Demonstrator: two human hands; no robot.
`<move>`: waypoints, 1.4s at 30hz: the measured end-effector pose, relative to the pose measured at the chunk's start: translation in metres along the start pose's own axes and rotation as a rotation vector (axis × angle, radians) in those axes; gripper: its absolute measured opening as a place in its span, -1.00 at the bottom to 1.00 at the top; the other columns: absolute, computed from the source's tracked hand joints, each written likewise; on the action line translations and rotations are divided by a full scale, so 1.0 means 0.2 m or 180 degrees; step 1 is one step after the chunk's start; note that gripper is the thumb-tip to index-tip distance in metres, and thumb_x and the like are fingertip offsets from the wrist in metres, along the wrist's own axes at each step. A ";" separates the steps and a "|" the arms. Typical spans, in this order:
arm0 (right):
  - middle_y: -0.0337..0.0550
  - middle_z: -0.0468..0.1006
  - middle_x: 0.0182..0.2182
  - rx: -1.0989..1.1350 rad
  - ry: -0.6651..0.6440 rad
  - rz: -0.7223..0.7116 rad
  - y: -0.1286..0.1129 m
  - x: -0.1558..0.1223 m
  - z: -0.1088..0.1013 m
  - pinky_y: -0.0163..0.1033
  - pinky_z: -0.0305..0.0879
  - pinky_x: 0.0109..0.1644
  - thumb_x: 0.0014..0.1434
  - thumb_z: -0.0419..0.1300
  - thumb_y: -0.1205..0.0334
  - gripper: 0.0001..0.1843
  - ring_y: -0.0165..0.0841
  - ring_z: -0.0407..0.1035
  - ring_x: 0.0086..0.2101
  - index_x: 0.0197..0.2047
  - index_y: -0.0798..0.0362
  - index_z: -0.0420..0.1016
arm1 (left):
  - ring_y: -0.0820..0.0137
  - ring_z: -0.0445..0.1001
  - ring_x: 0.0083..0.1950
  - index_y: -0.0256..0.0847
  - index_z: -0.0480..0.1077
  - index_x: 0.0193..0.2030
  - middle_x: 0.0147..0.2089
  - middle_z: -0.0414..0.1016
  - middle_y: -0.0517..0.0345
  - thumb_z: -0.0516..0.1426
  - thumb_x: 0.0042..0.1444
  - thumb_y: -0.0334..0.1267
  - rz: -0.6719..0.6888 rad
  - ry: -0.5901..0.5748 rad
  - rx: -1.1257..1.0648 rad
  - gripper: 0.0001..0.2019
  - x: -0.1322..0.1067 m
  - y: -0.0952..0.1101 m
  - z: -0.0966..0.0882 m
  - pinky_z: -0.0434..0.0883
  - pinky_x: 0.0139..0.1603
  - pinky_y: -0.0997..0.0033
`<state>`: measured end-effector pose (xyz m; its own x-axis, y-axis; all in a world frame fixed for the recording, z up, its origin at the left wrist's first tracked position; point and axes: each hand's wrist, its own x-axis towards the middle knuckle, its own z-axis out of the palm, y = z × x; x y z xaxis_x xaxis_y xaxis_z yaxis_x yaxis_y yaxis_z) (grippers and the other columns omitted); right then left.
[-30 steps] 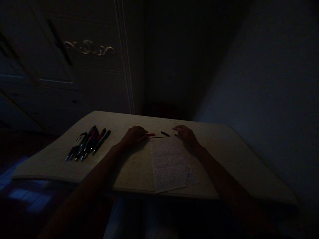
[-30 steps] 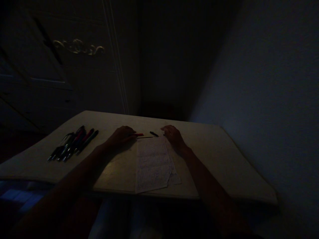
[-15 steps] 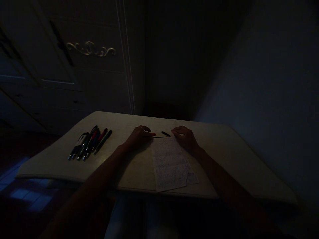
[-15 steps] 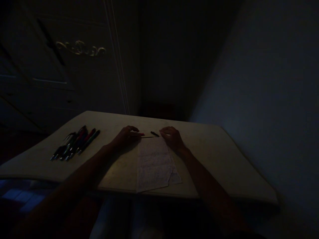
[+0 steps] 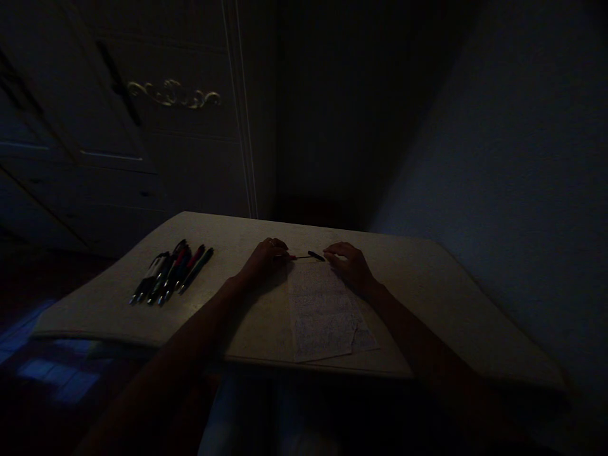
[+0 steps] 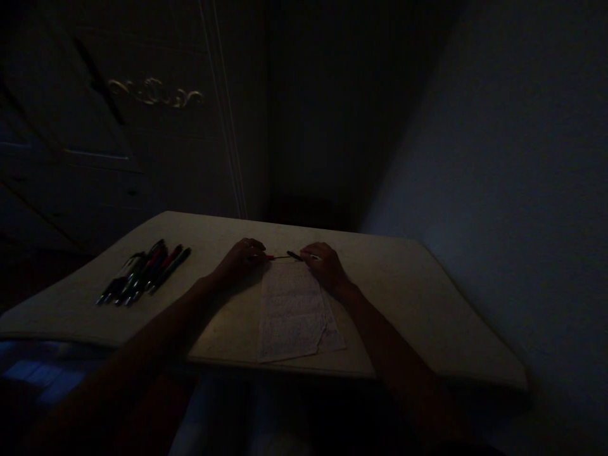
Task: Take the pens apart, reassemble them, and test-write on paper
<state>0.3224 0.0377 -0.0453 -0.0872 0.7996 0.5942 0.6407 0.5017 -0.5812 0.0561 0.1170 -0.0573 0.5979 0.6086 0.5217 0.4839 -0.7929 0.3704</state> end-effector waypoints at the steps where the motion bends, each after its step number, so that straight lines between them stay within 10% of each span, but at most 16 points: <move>1: -0.06 0.65 -0.22 0.0033 0.0014 0.0001 0.00 0.00 0.00 -0.03 0.41 -0.02 0.24 0.23 0.08 -0.80 -0.19 0.50 -0.17 -0.21 -0.02 0.64 | 0.24 0.51 -0.08 -0.19 0.63 -0.28 -0.12 0.57 -0.06 0.21 0.19 -0.27 0.0012 0.0079 -0.0046 -0.86 0.00 0.00 0.00 0.48 -0.03 0.20; 13: -0.06 0.64 -0.12 0.0125 -0.0457 -0.0128 0.01 0.00 0.04 -0.03 0.38 0.05 0.26 0.25 0.11 -0.72 -0.21 0.48 -0.10 0.01 -0.05 0.59 | 0.27 0.49 -0.14 -0.20 0.57 -0.24 -0.18 0.59 -0.02 0.14 0.26 -0.26 0.0574 0.0336 0.0075 -0.83 0.03 0.12 0.00 0.40 -0.09 0.23; 27: -0.08 0.62 -0.27 0.0148 0.0104 0.0279 0.05 0.02 0.01 -0.10 0.37 -0.03 0.24 0.20 0.07 -0.79 -0.23 0.47 -0.21 -0.28 -0.01 0.60 | 0.24 0.50 -0.01 -0.18 0.51 -0.05 -0.06 0.59 -0.02 0.09 0.30 -0.15 -0.0221 0.0434 -0.0189 -0.76 0.08 0.15 0.05 0.46 0.03 0.19; 33: -0.10 0.57 -0.32 0.0154 0.0396 0.0536 0.15 0.03 -0.01 -0.13 0.38 -0.10 0.18 0.18 0.10 -0.80 -0.26 0.44 -0.27 -0.34 0.02 0.55 | 0.22 0.51 0.06 -0.22 0.46 0.12 0.03 0.57 -0.05 0.14 0.22 -0.25 -0.0307 -0.0084 -0.0117 -0.66 0.16 0.10 0.16 0.43 0.12 0.17; 42: -0.10 0.58 -0.32 0.0223 0.0575 0.0825 0.20 0.03 -0.01 -0.10 0.39 -0.11 0.09 0.20 0.10 -0.82 -0.24 0.45 -0.28 -0.35 0.02 0.54 | 0.25 0.55 -0.08 -0.20 0.60 -0.22 -0.15 0.62 -0.02 0.10 0.25 -0.21 -0.0608 -0.0477 0.0112 -0.76 0.28 0.14 0.17 0.41 0.02 0.30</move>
<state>0.3487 0.0624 -0.0635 0.2129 0.8354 0.5068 0.5693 0.3155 -0.7592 0.1253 0.1308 -0.0439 0.5802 0.7473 0.3238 0.6177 -0.6629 0.4231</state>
